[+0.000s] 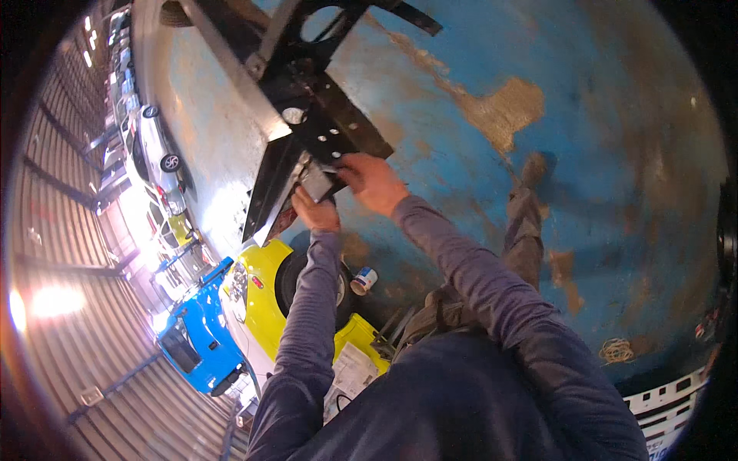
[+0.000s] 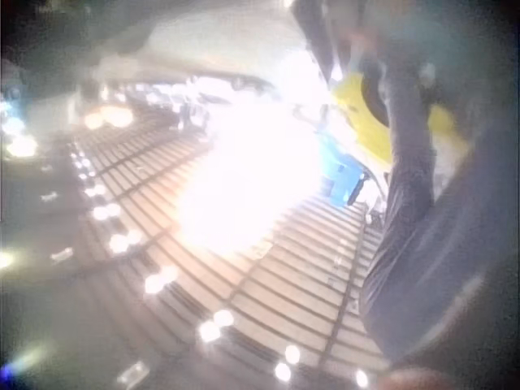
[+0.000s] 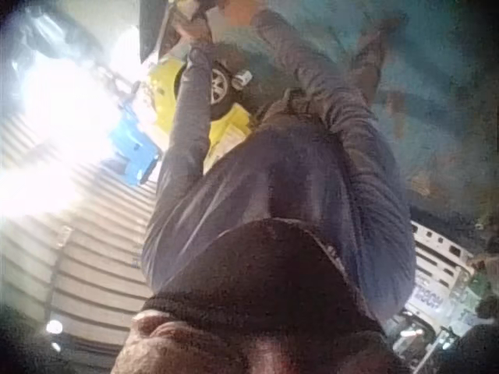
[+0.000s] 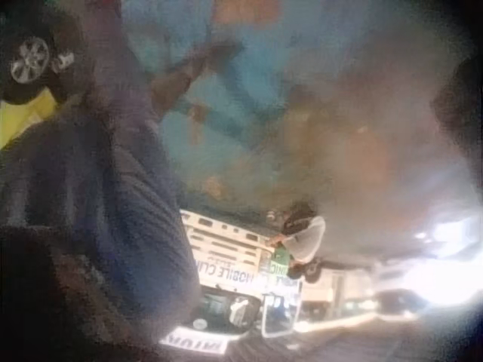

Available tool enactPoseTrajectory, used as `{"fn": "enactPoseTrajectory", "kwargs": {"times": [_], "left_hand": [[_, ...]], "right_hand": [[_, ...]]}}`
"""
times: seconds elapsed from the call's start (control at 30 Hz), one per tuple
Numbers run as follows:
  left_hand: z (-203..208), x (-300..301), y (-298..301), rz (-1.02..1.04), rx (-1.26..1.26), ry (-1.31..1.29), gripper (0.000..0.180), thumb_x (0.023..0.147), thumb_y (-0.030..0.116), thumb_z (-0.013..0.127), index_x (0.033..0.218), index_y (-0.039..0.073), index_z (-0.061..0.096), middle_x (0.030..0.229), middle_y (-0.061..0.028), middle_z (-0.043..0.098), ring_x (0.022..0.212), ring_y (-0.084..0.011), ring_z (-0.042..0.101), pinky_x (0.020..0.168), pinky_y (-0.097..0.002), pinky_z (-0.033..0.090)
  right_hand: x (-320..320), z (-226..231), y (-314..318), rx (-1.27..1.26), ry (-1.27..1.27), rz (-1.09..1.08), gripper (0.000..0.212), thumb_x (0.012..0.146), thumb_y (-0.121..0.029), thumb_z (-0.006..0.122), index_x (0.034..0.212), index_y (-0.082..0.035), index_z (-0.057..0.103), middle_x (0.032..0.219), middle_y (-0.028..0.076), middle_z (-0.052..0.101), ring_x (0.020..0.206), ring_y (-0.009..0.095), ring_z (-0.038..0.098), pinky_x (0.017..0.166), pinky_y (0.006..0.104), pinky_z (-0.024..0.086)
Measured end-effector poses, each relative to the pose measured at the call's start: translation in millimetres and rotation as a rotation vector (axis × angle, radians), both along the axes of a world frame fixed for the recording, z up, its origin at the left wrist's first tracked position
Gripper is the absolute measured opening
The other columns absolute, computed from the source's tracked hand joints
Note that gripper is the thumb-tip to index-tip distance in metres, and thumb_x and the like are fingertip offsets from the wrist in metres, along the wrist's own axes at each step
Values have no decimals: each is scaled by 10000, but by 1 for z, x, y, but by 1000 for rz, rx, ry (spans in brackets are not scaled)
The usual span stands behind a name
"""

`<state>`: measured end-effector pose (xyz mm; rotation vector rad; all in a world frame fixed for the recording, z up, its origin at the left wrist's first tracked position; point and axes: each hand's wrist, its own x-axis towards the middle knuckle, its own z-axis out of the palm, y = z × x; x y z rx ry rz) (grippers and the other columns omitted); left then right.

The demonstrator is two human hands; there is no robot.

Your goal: The person uses a wrench to tighten bolts on a metal vehicle frame in a workshop. They move around the frame, adjusting and securing multiple fasteners on different sections while other vehicles are visible in the background.

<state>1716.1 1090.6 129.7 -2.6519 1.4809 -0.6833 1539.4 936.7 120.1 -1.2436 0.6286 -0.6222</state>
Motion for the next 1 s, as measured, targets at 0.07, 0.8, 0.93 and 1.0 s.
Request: {"fn": "enactPoseTrajectory", "kwargs": {"times": [0.07,0.8,0.93,1.0], "left_hand": [[4,-10,-12,23,49,53,501,721,57,581,1192,-51,448,1076,-281,514,1049,-475,483,923,-540,392],[43,-36,-79,202,-255,566,528,925,342,352,758,-47,668,856,-308,637,852,-489,609,802,-533,472],[44,-34,-79,145,-240,594,410,920,297,411,754,1,642,847,-292,636,802,-481,604,748,-552,466],[42,-44,-63,77,-133,581,423,924,307,396,775,3,649,864,-295,637,815,-480,606,756,-554,464]], "right_hand": [[-6,-7,2,-23,69,59,275,919,-263,513,1083,-65,610,988,206,627,949,412,587,821,501,459],[-32,56,34,-355,555,146,398,952,-337,384,940,-12,614,975,246,639,951,428,588,828,491,451],[-26,87,40,-347,692,96,402,944,-323,398,900,14,612,917,268,635,929,448,595,817,506,460],[-35,89,54,-428,743,179,414,938,-330,404,908,30,607,931,284,630,928,457,595,818,515,460]]}}
